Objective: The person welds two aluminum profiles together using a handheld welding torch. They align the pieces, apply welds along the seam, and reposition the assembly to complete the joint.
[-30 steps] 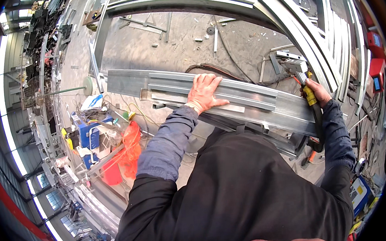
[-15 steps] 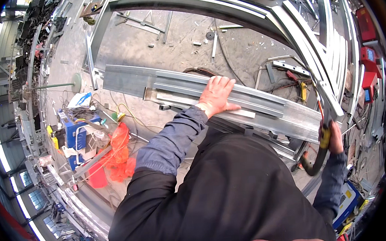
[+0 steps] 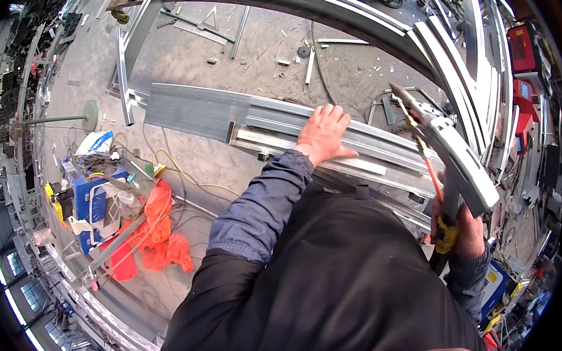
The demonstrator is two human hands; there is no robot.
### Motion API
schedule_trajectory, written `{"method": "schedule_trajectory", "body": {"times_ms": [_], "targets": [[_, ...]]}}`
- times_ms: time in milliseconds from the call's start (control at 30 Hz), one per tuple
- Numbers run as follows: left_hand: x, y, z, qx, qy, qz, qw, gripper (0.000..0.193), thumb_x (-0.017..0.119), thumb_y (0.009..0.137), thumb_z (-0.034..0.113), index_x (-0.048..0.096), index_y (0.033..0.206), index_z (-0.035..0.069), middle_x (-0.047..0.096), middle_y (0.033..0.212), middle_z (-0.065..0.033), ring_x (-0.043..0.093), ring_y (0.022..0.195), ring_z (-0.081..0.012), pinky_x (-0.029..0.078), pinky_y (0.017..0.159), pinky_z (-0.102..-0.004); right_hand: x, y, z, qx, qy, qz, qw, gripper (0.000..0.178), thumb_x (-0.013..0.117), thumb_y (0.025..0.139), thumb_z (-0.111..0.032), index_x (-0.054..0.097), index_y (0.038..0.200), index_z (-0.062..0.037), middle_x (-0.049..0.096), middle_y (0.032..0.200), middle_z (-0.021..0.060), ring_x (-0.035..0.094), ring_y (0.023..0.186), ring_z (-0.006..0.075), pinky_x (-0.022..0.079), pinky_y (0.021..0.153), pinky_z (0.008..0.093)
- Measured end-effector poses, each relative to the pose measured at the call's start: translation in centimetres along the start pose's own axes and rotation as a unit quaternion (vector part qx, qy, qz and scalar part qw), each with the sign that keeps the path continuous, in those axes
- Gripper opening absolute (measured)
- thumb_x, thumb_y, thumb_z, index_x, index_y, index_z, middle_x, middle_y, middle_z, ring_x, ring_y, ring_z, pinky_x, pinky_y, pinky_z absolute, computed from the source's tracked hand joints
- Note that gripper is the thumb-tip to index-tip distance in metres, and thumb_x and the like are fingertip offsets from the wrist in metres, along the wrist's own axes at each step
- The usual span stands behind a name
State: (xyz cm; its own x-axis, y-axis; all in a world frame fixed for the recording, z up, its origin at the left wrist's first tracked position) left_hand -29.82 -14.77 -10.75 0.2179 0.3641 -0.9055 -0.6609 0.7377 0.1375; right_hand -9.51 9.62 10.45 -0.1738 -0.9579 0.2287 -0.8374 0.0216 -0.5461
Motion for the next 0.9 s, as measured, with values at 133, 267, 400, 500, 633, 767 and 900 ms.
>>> {"method": "schedule_trajectory", "body": {"times_ms": [133, 267, 400, 500, 633, 767, 900], "targets": [[0.4, -0.1, -0.1, -0.013, 0.002, -0.023, 1.000, 0.093, 0.080, 0.074, 0.082, 0.070, 0.131, 0.008, 0.062, 0.129, -0.0101, 0.056, 0.125, -0.0317, 0.044, 0.114, -0.0476, 3.6, 3.8, -1.2, 0.036, -0.047, -0.103, 0.993, 0.065, 0.071, 0.107, -0.053, 0.059, 0.136, 0.0033, 0.069, 0.110, 0.0145, 0.076, 0.081, 0.0268, 0.063, 0.069, 0.0408], [2.0, 0.0, -0.5, 0.016, -0.017, 0.022, 0.999, 0.083, 0.077, 0.081, 0.079, 0.082, 0.121, 0.008, 0.069, 0.133, -0.0124, 0.055, 0.136, -0.0320, 0.039, 0.118, -0.0478, 6.8, 6.5, -3.9, 0.088, -0.099, -0.154, 0.979, 0.043, 0.063, 0.115, -0.031, 0.059, 0.140, 0.0025, 0.073, 0.107, 0.0158, 0.078, 0.084, 0.0278, 0.064, 0.074, 0.0422], [5.0, -0.7, -1.5, -0.050, -0.045, -0.045, 0.997, 0.076, 0.072, 0.085, 0.081, 0.088, 0.115, 0.013, 0.079, 0.128, -0.0126, 0.067, 0.133, -0.0317, 0.044, 0.119, -0.0490, 9.3, 9.6, -7.4, 0.120, -0.132, -0.183, 0.967, 0.049, 0.060, 0.114, -0.030, 0.057, 0.152, 0.0023, 0.074, 0.114, 0.0162, 0.078, 0.087, 0.0276, 0.064, 0.076, 0.0410], [2.6, 0.0, -1.1, -0.089, -0.064, -0.108, 0.988, 0.072, 0.076, 0.083, 0.078, 0.086, 0.116, 0.016, 0.081, 0.122, -0.0066, 0.076, 0.116, -0.0297, 0.052, 0.111, -0.0475, 10.4, 14.1, -9.0, 0.141, -0.161, -0.243, 0.946, 0.063, 0.061, 0.113, -0.041, 0.050, 0.160, 0.0001, 0.074, 0.119, 0.0145, 0.078, 0.088, 0.0249, 0.064, 0.076, 0.0382], [3.5, -0.4, -1.8, -0.112, -0.144, -0.143, 0.973, 0.070, 0.079, 0.084, 0.074, 0.080, 0.128, 0.020, 0.080, 0.121, -0.0063, 0.075, 0.121, -0.0303, 0.057, 0.107, -0.0478, 12.0, 21.0, -8.1, 0.279, -0.216, -0.302, 0.885, 0.063, 0.060, 0.115, -0.049, 0.049, 0.158, -0.0042, 0.073, 0.114, 0.0122, 0.078, 0.081, 0.0220, 0.064, 0.070, 0.0346], [2.3, -0.2, -1.7, -0.101, -0.166, -0.147, 0.970, 0.074, 0.087, 0.080, 0.066, 0.075, 0.134, 0.016, 0.076, 0.129, -0.0098, 0.073, 0.124, -0.0314, 0.057, 0.107, -0.0472, 11.7, 26.5, -3.9, 0.357, -0.154, -0.319, 0.864, 0.059, 0.056, 0.115, -0.057, 0.055, 0.149, -0.0089, 0.072, 0.106, 0.0093, 0.075, 0.074, 0.0194, 0.063, 0.065, 0.0320], [1.5, 0.3, -1.6, -0.091, -0.148, -0.156, 0.972, 0.079, 0.091, 0.075, 0.066, 0.077, 0.134, 0.015, 0.075, 0.134, -0.0107, 0.071, 0.129, -0.0308, 0.056, 0.110, -0.0456, 11.1, 30.0, -1.0, 0.391, -0.090, -0.348, 0.847, 0.055, 0.054, 0.116, -0.058, 0.060, 0.142, -0.0099, 0.071, 0.108, 0.0063, 0.074, 0.074, 0.0188, 0.064, 0.065, 0.0326]]}}
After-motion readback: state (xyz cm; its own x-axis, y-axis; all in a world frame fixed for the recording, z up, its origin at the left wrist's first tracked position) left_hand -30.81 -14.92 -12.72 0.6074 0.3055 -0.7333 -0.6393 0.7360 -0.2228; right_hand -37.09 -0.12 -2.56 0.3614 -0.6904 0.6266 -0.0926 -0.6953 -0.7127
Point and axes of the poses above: each hand's wrist, its own y-axis towards the middle knuckle, its own x-axis out of the palm, z = x × y, the point moved 5 cm from there along y, towards the middle knuckle
